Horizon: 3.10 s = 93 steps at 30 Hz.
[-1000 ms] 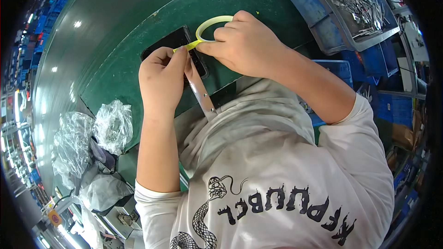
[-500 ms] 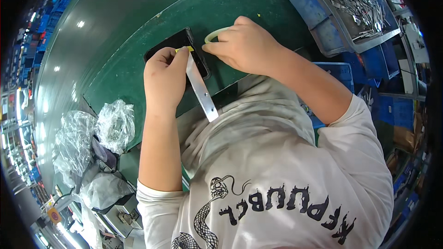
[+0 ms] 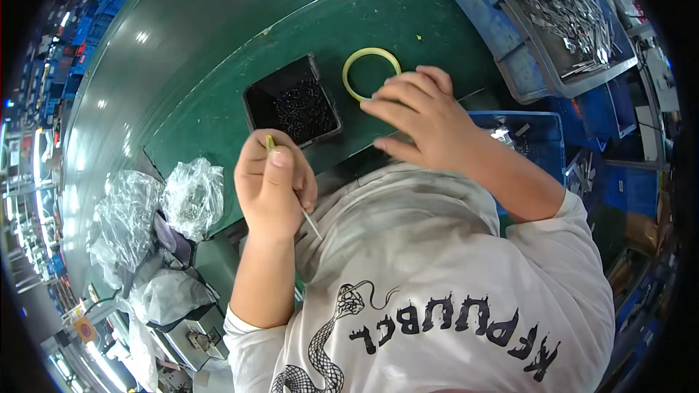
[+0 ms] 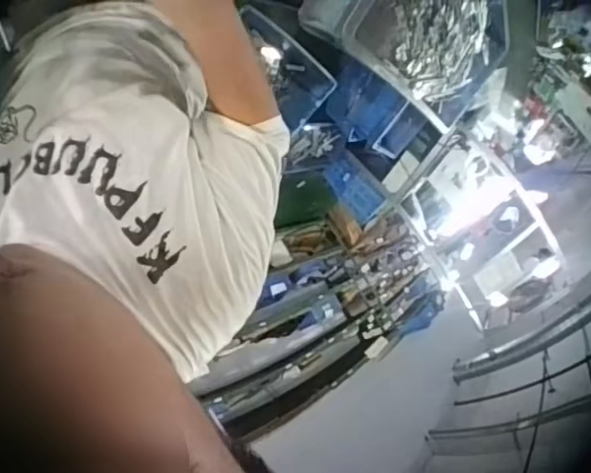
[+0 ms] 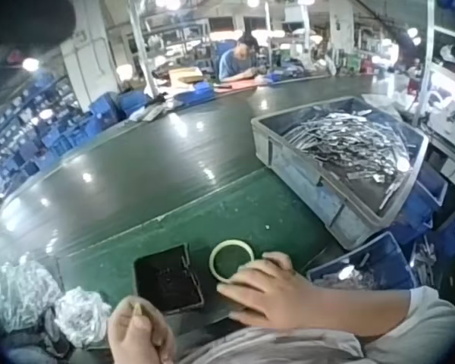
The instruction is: Applying yellow adhesive tape to small metal components at a factory workstation.
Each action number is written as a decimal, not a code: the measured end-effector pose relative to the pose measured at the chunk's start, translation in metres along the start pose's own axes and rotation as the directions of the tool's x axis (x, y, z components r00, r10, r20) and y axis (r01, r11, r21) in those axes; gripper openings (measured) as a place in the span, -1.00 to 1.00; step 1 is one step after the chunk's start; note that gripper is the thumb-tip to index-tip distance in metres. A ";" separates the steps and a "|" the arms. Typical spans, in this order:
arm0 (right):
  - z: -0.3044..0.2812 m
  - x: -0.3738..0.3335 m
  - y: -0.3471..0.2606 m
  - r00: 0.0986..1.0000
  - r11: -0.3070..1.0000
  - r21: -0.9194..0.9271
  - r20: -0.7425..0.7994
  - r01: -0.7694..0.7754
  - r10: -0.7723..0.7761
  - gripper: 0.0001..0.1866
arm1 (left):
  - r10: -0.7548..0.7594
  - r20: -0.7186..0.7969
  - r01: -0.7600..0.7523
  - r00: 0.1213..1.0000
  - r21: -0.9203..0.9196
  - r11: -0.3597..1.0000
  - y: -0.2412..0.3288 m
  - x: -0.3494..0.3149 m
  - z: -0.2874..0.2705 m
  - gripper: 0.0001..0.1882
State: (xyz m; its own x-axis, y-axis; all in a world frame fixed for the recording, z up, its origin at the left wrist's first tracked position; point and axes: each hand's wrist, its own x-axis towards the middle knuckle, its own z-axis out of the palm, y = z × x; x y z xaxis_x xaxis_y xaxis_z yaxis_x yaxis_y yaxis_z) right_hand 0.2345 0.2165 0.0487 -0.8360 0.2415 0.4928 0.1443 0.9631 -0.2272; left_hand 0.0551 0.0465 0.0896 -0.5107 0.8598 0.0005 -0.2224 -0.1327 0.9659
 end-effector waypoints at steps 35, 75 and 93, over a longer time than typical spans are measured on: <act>-0.140 0.018 0.250 0.810 0.657 -0.716 0.227 -0.237 0.541 -0.84 | -0.046 0.295 -0.087 0.954 0.422 0.902 -0.045 -0.040 -0.023 -0.94; 0.002 -0.014 -0.010 0.884 0.849 0.253 -0.194 0.464 -0.425 -0.75 | -0.410 0.210 0.454 0.888 -0.247 0.856 -0.026 -0.039 0.006 -0.68; 0.015 -0.040 -0.028 0.991 0.791 0.611 -0.112 0.015 0.068 -0.83 | -0.241 0.132 0.252 0.961 -0.075 0.965 -0.052 -0.038 -0.032 -0.84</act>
State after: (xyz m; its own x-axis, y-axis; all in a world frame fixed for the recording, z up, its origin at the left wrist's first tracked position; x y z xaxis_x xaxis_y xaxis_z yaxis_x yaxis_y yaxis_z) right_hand 0.2558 0.1785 0.0231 -0.7598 0.3179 0.5672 -0.2222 0.6929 -0.6860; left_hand 0.0597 0.0050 0.0306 -0.3274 0.9239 -0.1983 -0.4054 0.0522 0.9126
